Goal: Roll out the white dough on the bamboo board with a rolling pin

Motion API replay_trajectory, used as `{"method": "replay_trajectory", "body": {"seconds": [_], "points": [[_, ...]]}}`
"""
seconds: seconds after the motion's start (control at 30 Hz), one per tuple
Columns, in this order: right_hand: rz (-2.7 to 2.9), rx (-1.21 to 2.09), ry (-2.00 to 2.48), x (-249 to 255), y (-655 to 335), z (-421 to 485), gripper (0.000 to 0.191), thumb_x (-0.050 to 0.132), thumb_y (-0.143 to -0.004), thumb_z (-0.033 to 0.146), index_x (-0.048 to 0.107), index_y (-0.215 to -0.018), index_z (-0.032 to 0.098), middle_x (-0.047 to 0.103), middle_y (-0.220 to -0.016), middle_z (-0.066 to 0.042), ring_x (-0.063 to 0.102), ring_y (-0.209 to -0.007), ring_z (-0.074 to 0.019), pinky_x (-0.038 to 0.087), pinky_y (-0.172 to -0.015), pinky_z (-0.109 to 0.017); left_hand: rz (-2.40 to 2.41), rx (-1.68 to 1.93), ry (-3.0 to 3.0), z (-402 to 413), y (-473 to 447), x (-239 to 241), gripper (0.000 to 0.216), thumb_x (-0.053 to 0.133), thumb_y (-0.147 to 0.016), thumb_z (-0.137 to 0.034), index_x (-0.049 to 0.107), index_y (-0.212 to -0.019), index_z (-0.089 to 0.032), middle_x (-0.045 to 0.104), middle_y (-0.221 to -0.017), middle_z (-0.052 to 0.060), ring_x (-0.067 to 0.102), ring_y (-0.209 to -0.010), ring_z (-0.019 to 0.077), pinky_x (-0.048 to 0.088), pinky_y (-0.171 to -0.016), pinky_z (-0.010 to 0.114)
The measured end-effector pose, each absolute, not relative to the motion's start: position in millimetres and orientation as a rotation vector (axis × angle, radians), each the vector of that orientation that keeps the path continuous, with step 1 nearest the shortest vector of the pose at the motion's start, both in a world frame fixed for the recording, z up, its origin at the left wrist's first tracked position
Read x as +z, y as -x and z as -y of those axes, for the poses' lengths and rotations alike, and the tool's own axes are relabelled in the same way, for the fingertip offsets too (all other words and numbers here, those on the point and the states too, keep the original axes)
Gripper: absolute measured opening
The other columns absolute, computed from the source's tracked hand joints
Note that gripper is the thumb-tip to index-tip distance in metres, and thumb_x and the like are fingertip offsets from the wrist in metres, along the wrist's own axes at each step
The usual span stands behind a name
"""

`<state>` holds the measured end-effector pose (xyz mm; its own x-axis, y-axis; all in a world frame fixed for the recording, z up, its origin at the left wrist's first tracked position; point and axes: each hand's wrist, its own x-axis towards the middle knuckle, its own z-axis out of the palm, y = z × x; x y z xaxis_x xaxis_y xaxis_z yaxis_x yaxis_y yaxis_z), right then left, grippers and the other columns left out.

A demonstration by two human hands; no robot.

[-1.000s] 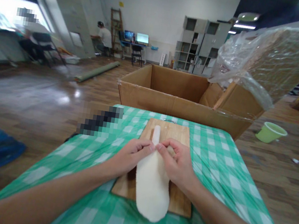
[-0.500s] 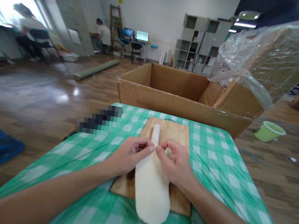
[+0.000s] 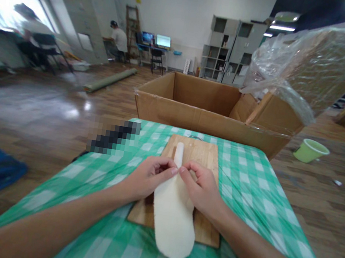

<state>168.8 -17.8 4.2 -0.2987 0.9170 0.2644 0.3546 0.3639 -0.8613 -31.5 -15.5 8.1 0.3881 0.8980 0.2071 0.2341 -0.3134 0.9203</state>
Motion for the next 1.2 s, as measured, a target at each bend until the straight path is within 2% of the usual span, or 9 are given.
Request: {"method": "replay_trajectory", "body": {"seconds": [0.2,0.37,0.47,0.57,0.7,0.93,1.07,1.2], "points": [[1.826,0.804,1.091,4,-169,17,0.025,0.058,-0.097,0.035,0.065,-0.078,0.021,0.062,-0.073,0.001,0.055,-0.07,-0.0154,0.04,-0.064,-0.028,-0.979,0.955,-1.742,15,30,9,0.035,0.064,-0.096,-0.045,0.069,-0.08,-0.015,0.06,-0.073,-0.001,0.051,-0.068,0.0118,0.035,-0.061,0.025],[1.63,0.943,1.117,0,-171,15,0.03,0.06,-0.097,0.04,0.059,-0.074,0.021,0.055,-0.068,0.003,0.049,-0.064,-0.013,0.037,-0.057,-0.026,-0.911,0.876,-1.523,8,33,7,0.037,0.07,-0.091,-0.049,0.07,-0.087,-0.013,0.061,-0.075,0.0,0.052,-0.066,0.0116,0.035,-0.058,0.023],[1.639,1.05,1.134,2,-171,14,0.028,0.065,-0.094,0.046,0.066,-0.082,0.02,0.063,-0.075,0.001,0.054,-0.069,-0.0143,0.041,-0.062,-0.026,-0.916,0.876,-1.544,6,35,4,0.037,0.073,-0.089,-0.049,0.069,-0.079,-0.013,0.059,-0.07,0.0,0.049,-0.063,0.0109,0.033,-0.057,0.023],[1.761,1.077,1.116,6,-170,13,0.032,0.07,-0.092,0.05,0.073,-0.091,0.018,0.069,-0.083,-0.002,0.059,-0.075,-0.0167,0.045,-0.066,-0.028,-0.906,0.898,-1.583,6,37,2,0.036,0.072,-0.09,-0.048,0.07,-0.08,-0.013,0.059,-0.07,-0.001,0.049,-0.064,0.0107,0.033,-0.057,0.023],[1.834,1.0,1.079,9,-170,14,0.036,0.068,-0.093,0.049,0.069,-0.075,0.019,0.064,-0.072,0.0,0.055,-0.068,-0.015,0.041,-0.06,-0.026,-0.941,0.91,-1.654,5,37,1,0.035,0.071,-0.09,-0.047,0.069,-0.078,-0.014,0.057,-0.068,-0.002,0.048,-0.064,0.0106,0.031,-0.056,0.023],[1.622,1.052,1.137,5,-168,18,0.034,0.068,-0.091,0.05,0.067,-0.075,0.02,0.058,-0.067,0.002,0.049,-0.059,-0.0131,0.035,-0.051,-0.025,-0.955,0.876,-1.49,7,34,8,0.037,0.066,-0.09,-0.051,0.069,-0.08,-0.015,0.059,-0.067,-0.001,0.053,-0.058,0.012,0.037,-0.053,0.023],[1.49,1.198,1.136,4,-168,15,0.037,0.068,-0.09,0.055,0.065,-0.075,0.021,0.062,-0.067,0.002,0.052,-0.059,-0.0137,0.039,-0.053,-0.025,-0.944,0.834,-1.45,7,35,9,0.039,0.07,-0.088,-0.053,0.069,-0.08,-0.015,0.06,-0.063,0.0,0.057,-0.054,0.0129,0.04,-0.052,0.024],[1.655,1.152,1.127,5,-169,12,0.036,0.07,-0.089,0.055,0.074,-0.088,0.019,0.07,-0.079,-0.002,0.06,-0.07,-0.0169,0.045,-0.06,-0.027,-0.961,0.856,-1.516,7,37,6,0.039,0.071,-0.088,-0.053,0.07,-0.078,-0.015,0.06,-0.059,0.0,0.056,-0.052,0.0127,0.04,-0.05,0.023]]}}
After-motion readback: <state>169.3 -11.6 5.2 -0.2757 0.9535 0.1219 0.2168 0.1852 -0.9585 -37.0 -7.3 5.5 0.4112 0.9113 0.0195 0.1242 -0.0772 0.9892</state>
